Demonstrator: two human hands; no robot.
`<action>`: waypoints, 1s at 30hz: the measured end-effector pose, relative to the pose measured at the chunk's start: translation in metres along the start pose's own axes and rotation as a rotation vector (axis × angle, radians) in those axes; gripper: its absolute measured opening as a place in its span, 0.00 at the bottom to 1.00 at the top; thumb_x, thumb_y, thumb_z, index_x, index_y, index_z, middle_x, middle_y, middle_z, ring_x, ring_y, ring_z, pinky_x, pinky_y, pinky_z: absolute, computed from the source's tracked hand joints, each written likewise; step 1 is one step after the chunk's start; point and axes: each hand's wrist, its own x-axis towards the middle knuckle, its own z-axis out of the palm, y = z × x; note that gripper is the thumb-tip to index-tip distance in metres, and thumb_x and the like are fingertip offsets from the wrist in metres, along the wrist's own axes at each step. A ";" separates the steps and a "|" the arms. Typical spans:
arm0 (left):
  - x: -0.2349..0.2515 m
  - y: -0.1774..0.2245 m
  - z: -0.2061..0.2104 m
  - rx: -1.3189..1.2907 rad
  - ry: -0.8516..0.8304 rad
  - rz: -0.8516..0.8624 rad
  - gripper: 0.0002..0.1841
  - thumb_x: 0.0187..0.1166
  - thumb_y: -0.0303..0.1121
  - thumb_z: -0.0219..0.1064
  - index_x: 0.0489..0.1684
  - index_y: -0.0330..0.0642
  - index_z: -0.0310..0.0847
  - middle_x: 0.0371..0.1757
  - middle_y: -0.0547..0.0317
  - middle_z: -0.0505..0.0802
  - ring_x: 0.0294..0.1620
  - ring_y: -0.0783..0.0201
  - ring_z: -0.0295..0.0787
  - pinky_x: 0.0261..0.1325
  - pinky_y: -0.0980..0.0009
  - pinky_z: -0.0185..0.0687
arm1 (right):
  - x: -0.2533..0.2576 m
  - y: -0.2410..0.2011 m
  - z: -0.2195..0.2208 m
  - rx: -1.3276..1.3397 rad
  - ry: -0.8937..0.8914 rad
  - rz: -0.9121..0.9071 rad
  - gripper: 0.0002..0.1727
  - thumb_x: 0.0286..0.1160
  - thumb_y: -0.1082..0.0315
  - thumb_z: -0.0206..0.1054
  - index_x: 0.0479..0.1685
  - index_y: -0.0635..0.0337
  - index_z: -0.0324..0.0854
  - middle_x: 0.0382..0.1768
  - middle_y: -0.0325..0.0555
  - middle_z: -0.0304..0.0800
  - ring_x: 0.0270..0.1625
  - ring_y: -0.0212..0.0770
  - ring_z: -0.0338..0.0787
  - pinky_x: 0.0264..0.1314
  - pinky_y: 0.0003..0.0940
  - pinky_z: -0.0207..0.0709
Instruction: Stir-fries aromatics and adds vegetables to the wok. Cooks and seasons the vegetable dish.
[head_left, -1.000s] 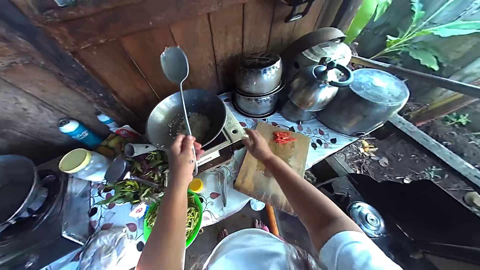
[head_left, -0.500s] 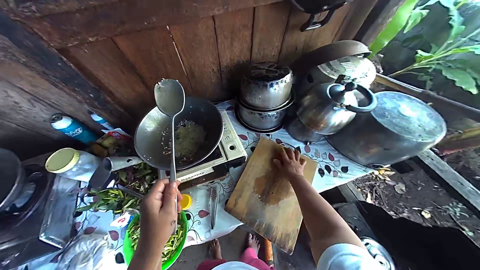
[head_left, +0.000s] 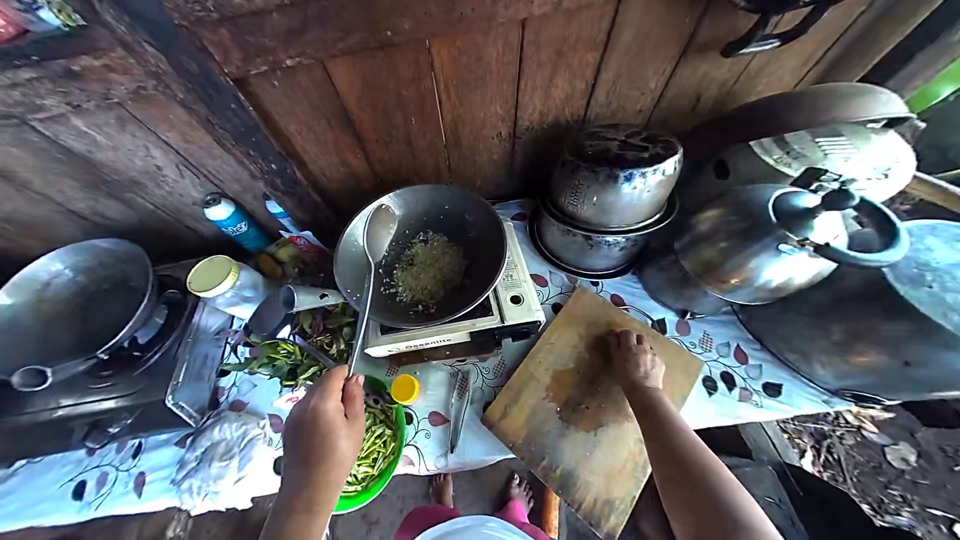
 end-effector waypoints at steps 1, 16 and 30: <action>0.003 0.002 0.001 -0.002 -0.006 0.012 0.12 0.85 0.27 0.61 0.44 0.23 0.85 0.31 0.34 0.90 0.31 0.39 0.89 0.38 0.41 0.83 | -0.001 -0.002 -0.002 -0.001 -0.016 0.021 0.28 0.97 0.54 0.45 0.77 0.70 0.72 0.75 0.74 0.77 0.76 0.72 0.80 0.73 0.68 0.73; 0.022 -0.021 -0.010 -0.216 -0.173 -0.081 0.14 0.89 0.30 0.57 0.48 0.26 0.85 0.33 0.43 0.90 0.32 0.53 0.87 0.43 0.56 0.83 | -0.056 -0.128 -0.101 1.877 0.262 0.000 0.12 0.95 0.59 0.48 0.39 0.46 0.69 0.14 0.24 0.68 0.10 0.20 0.63 0.13 0.16 0.62; 0.023 -0.028 -0.030 -0.208 -0.267 -0.085 0.15 0.91 0.31 0.55 0.52 0.27 0.84 0.37 0.42 0.90 0.38 0.52 0.88 0.49 0.57 0.83 | -0.057 -0.353 -0.097 0.790 -0.188 -0.365 0.19 0.86 0.71 0.57 0.73 0.64 0.73 0.65 0.66 0.83 0.65 0.61 0.85 0.62 0.61 0.78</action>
